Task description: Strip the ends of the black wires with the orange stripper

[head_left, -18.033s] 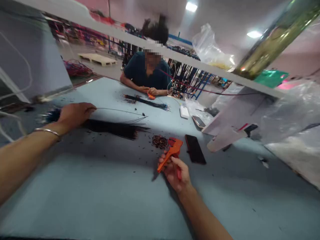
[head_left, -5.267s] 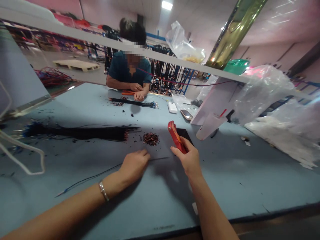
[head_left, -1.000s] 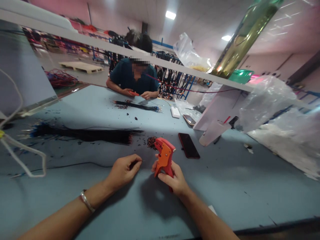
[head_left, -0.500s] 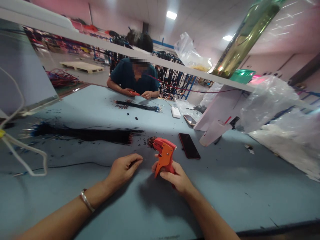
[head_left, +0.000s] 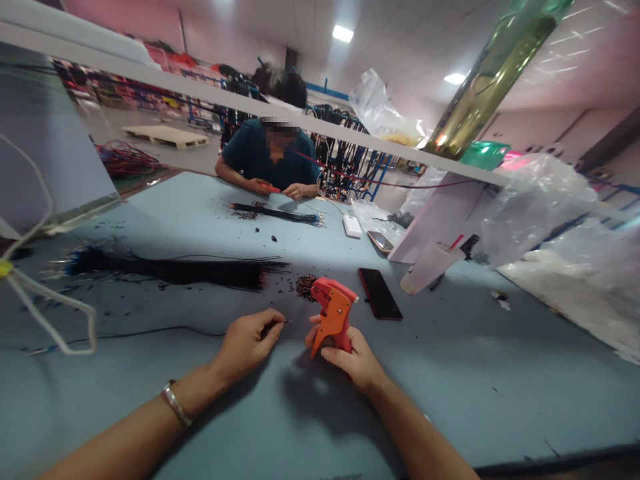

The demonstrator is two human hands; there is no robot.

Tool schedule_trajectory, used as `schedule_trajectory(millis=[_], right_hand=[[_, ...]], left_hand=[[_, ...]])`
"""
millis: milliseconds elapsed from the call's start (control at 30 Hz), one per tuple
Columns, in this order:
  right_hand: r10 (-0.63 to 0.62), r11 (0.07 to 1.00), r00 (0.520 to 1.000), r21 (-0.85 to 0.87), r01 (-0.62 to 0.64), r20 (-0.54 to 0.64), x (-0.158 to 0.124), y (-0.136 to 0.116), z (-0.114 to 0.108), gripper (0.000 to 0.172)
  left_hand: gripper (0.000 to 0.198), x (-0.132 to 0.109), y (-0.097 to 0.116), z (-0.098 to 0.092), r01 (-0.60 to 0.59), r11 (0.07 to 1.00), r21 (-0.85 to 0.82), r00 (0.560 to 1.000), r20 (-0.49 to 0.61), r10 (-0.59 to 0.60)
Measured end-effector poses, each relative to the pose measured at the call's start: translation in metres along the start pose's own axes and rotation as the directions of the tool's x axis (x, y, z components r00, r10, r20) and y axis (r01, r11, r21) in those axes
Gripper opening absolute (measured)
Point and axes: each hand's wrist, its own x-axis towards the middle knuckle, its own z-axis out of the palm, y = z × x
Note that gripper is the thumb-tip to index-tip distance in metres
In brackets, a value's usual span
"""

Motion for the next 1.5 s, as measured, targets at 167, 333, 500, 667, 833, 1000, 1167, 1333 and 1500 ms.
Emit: schedule_trajectory(millis=[167, 333, 500, 667, 833, 1000, 1167, 1333, 1500], right_hand=[[0.02, 0.999, 1.0, 0.025, -0.02, 0.008, 0.0, -0.001, 0.001, 0.043], [0.067, 0.99, 0.998, 0.122, -0.067, -0.002, 0.002, 0.005, 0.005, 0.039], [0.051, 0.978, 0.996, 0.205, -0.035, -0.073, 0.002, 0.011, 0.008, 0.037], [-0.111, 0.994, 0.975, -0.026, 0.108, -0.195, 0.001, 0.007, 0.004, 0.031], [-0.2, 0.951, 0.962, -0.272, 0.146, -0.185, 0.001, 0.007, -0.001, 0.026], [-0.225, 0.916, 0.963, -0.369, 0.158, -0.148, 0.001, 0.006, 0.001, 0.023], [-0.216, 0.914, 0.966, -0.379, 0.148, -0.143, 0.001, 0.005, 0.003, 0.023], [-0.212, 0.919, 0.965, -0.368, 0.143, -0.155, 0.001, 0.007, 0.001, 0.027], [-0.222, 0.902, 0.967, -0.403, 0.155, -0.125, 0.0, 0.006, 0.002, 0.022]], left_hand=[[0.024, 0.0, -0.001, 0.001, 0.002, 1.0, -0.02, 1.0, 0.013, -0.001], [0.023, 0.0, -0.001, 0.0, -0.009, 0.999, -0.048, 1.0, 0.008, 0.009], [0.023, 0.0, -0.001, 0.0, -0.005, 0.999, -0.045, 1.0, 0.016, 0.005], [0.023, 0.0, -0.001, 0.0, -0.005, 0.999, -0.053, 0.999, -0.032, 0.004], [0.023, -0.001, -0.002, -0.001, 0.006, 0.999, -0.05, 0.998, -0.056, -0.008], [0.022, 0.0, -0.001, 0.0, 0.01, 0.999, -0.041, 0.999, -0.036, -0.012], [0.022, 0.0, -0.001, 0.0, 0.004, 0.999, -0.04, 0.999, -0.036, -0.005], [0.023, 0.0, -0.001, -0.001, 0.011, 0.999, -0.032, 1.0, -0.022, -0.012], [0.023, 0.001, -0.001, 0.0, 0.004, 0.999, -0.042, 1.0, -0.025, -0.005]])
